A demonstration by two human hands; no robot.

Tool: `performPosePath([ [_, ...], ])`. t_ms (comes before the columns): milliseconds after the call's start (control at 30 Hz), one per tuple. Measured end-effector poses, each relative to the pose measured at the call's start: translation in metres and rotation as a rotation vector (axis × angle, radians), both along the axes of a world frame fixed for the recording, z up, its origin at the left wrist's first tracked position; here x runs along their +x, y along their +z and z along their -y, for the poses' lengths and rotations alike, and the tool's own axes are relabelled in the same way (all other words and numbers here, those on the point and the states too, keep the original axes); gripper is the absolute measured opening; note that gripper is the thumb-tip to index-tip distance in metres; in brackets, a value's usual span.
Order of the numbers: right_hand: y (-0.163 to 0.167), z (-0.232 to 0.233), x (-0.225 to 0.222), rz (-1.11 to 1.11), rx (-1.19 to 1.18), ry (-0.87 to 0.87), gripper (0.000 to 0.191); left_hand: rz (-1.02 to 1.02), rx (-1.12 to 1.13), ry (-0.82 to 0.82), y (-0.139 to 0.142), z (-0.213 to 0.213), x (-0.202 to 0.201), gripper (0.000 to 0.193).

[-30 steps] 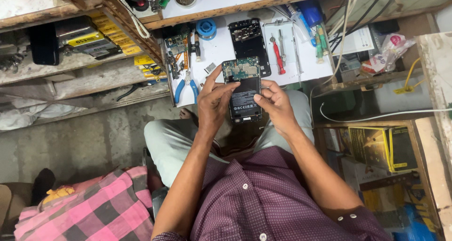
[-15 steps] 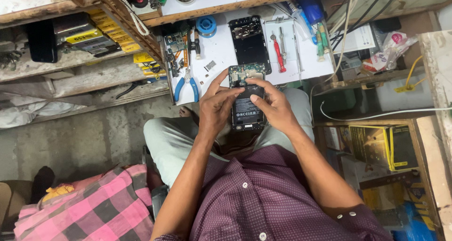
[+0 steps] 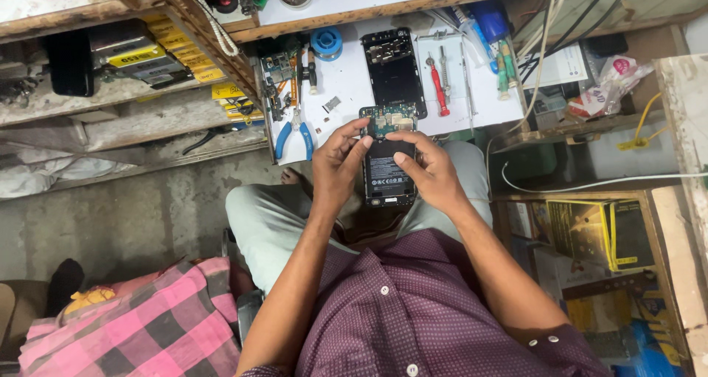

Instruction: The person repairs a disassembled smartphone, holding the phone body on their lap and using a red-handled screwdriver to work on the exposed motherboard. They reposition the phone, press components, and later use a thin metal tool to pry and adjust parts inside the phone.

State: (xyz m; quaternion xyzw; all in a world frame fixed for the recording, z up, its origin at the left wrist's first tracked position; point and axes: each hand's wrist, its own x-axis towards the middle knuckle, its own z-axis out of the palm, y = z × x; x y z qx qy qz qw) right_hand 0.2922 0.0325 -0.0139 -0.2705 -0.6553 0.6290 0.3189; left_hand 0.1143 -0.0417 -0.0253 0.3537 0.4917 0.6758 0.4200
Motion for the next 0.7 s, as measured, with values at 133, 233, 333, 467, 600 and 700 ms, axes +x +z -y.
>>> performPosePath([
  [133,0.002,0.000,-0.004,0.017,-0.001,-0.006,0.031,0.037,0.041,0.017,-0.002,-0.004,-0.004,0.032],
  [233,0.002,0.000,-0.004,0.014,-0.001,-0.007,0.030,0.037,0.048,0.022,-0.001,-0.005,-0.004,0.032],
  [333,0.001,0.000,-0.003,-0.010,-0.019,-0.001,0.029,0.045,0.052,0.024,0.000,-0.005,-0.002,0.031],
  [467,-0.002,-0.001,-0.002,0.008,0.022,-0.012,0.028,0.030,0.051,0.021,0.004,-0.004,-0.002,0.031],
  [600,-0.006,-0.002,-0.002,-0.016,0.032,-0.013,0.027,0.021,0.045,0.021,0.006,-0.004,-0.002,0.031],
  [700,-0.008,-0.002,0.000,0.008,0.047,-0.029,0.026,0.031,0.043,0.027,0.002,-0.005,-0.001,0.031],
])
